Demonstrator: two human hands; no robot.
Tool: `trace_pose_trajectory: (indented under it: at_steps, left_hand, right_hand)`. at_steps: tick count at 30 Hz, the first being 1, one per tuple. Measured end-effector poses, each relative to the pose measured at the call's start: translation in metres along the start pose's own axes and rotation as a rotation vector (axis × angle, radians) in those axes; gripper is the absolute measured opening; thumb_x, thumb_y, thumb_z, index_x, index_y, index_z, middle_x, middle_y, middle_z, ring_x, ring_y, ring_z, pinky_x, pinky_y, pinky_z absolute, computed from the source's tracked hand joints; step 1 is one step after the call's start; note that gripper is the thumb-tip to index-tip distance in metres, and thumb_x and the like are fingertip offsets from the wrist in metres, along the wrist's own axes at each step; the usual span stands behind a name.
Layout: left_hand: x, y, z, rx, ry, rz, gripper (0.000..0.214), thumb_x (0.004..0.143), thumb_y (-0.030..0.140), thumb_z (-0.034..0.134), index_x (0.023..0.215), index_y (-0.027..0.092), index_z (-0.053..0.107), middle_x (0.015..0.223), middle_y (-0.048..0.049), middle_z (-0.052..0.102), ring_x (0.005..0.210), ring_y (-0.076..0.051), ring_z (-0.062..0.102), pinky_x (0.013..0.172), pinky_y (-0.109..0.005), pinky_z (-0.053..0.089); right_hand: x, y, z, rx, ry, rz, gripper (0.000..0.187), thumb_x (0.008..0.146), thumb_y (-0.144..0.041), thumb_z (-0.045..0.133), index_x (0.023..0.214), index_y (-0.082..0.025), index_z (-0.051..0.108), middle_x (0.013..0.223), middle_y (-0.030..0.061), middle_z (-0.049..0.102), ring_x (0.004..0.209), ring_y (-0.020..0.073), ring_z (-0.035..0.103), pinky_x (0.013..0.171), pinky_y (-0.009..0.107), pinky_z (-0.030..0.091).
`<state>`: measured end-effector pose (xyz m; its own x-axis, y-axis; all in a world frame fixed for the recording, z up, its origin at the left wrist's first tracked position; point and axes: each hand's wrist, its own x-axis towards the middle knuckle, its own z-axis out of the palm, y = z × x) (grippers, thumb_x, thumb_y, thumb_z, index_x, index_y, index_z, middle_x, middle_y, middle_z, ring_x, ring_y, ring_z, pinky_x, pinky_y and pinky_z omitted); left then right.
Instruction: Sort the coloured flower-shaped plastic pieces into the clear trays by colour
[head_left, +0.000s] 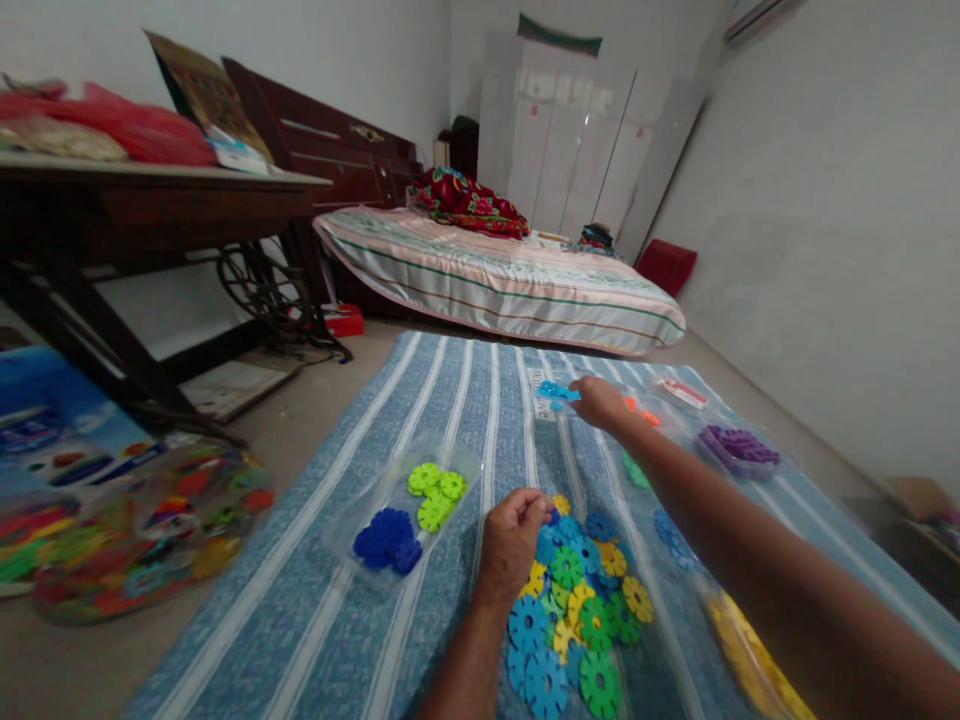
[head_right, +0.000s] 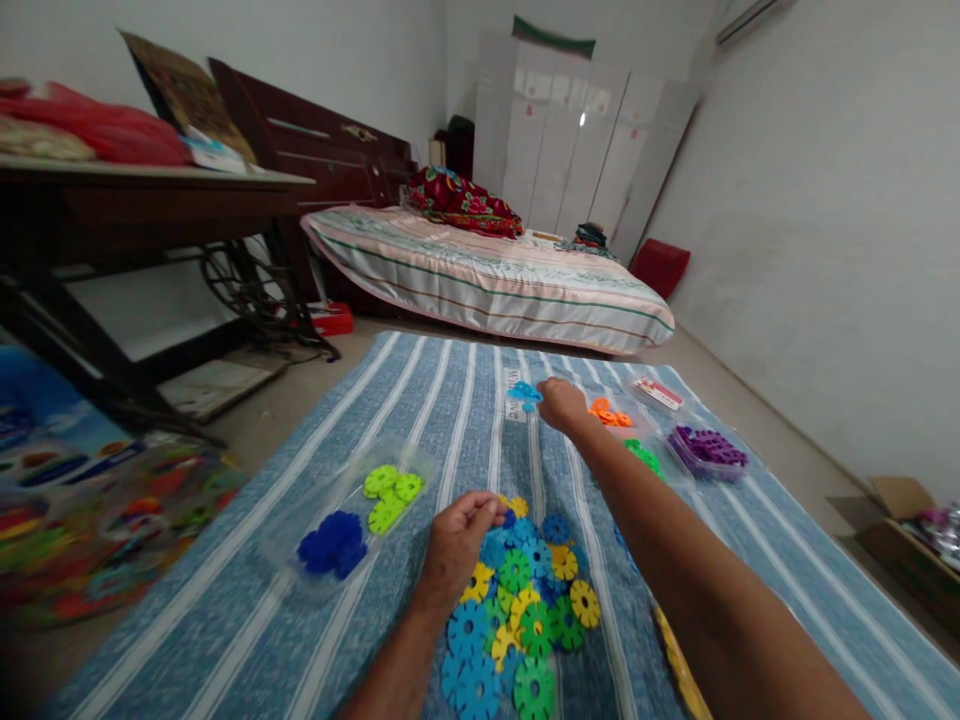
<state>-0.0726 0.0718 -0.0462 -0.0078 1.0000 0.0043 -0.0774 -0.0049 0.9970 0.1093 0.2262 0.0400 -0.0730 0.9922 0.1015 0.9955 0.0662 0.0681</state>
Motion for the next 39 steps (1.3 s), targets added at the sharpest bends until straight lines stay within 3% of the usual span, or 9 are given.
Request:
trace_pose_trajectory:
  at_steps: [4, 11, 22, 29, 32, 39]
  left_hand:
    - [0.0, -0.001, 0.0, -0.02, -0.004, 0.002, 0.017, 0.074, 0.035, 0.061, 0.072, 0.02, 0.069, 0.071, -0.0027, 0.073, 0.069, -0.018, 0.069, 0.071, -0.029, 0.053]
    - [0.004, -0.006, 0.001, -0.031, 0.013, -0.003, 0.02, 0.075, 0.037, 0.062, 0.075, 0.018, 0.069, 0.074, -0.0038, 0.074, 0.07, -0.018, 0.07, 0.072, -0.029, 0.053]
    - [0.01, -0.01, 0.002, -0.115, 0.068, -0.026, 0.033, 0.066, 0.046, 0.068, 0.08, 0.016, 0.066, 0.077, -0.0052, 0.074, 0.071, -0.018, 0.07, 0.066, -0.029, 0.055]
    - [0.005, -0.007, 0.003, -0.093, 0.05, -0.006, 0.035, 0.065, 0.05, 0.069, 0.077, 0.017, 0.065, 0.073, -0.0042, 0.073, 0.068, -0.017, 0.069, 0.067, -0.029, 0.055]
    - [0.004, -0.006, 0.004, -0.068, 0.048, 0.004, 0.038, 0.062, 0.052, 0.069, 0.074, 0.017, 0.064, 0.07, -0.004, 0.071, 0.067, -0.017, 0.068, 0.068, -0.03, 0.055]
    - [0.006, -0.009, 0.009, -0.027, 0.101, 0.006, 0.029, 0.061, 0.044, 0.068, 0.074, 0.018, 0.064, 0.068, -0.0023, 0.07, 0.065, -0.017, 0.067, 0.068, -0.03, 0.054]
  right_hand:
    - [-0.003, -0.009, 0.016, -0.063, -0.085, -0.045, 0.033, 0.091, -0.015, 0.048, 0.119, -0.016, 0.065, 0.118, 0.0146, 0.067, 0.109, 0.0223, 0.062, 0.084, 0.029, 0.045]
    - [-0.018, -0.027, 0.007, -0.137, -0.155, -0.141, 0.029, 0.094, -0.016, 0.043, 0.111, -0.013, 0.067, 0.11, 0.017, 0.07, 0.107, 0.0233, 0.064, 0.091, 0.033, 0.043]
    - [-0.104, -0.032, -0.018, -0.131, -0.239, -0.205, 0.022, 0.09, -0.019, 0.054, 0.105, -0.016, 0.069, 0.107, 0.0158, 0.071, 0.101, 0.027, 0.067, 0.082, 0.034, 0.049]
    - [-0.174, -0.027, -0.03, -0.041, -0.132, -0.185, 0.023, 0.093, -0.026, 0.052, 0.111, -0.017, 0.064, 0.11, 0.012, 0.067, 0.105, 0.0228, 0.062, 0.083, 0.029, 0.045]
    - [-0.211, -0.021, -0.018, 0.087, -0.094, -0.124, 0.02, 0.093, -0.025, 0.052, 0.106, -0.019, 0.066, 0.105, 0.0092, 0.068, 0.098, 0.0208, 0.064, 0.079, 0.027, 0.043]
    - [-0.279, -0.017, 0.035, 0.328, 0.042, 0.08, 0.017, 0.089, -0.02, 0.055, 0.101, -0.018, 0.067, 0.101, 0.0075, 0.067, 0.098, 0.0199, 0.062, 0.082, 0.026, 0.042]
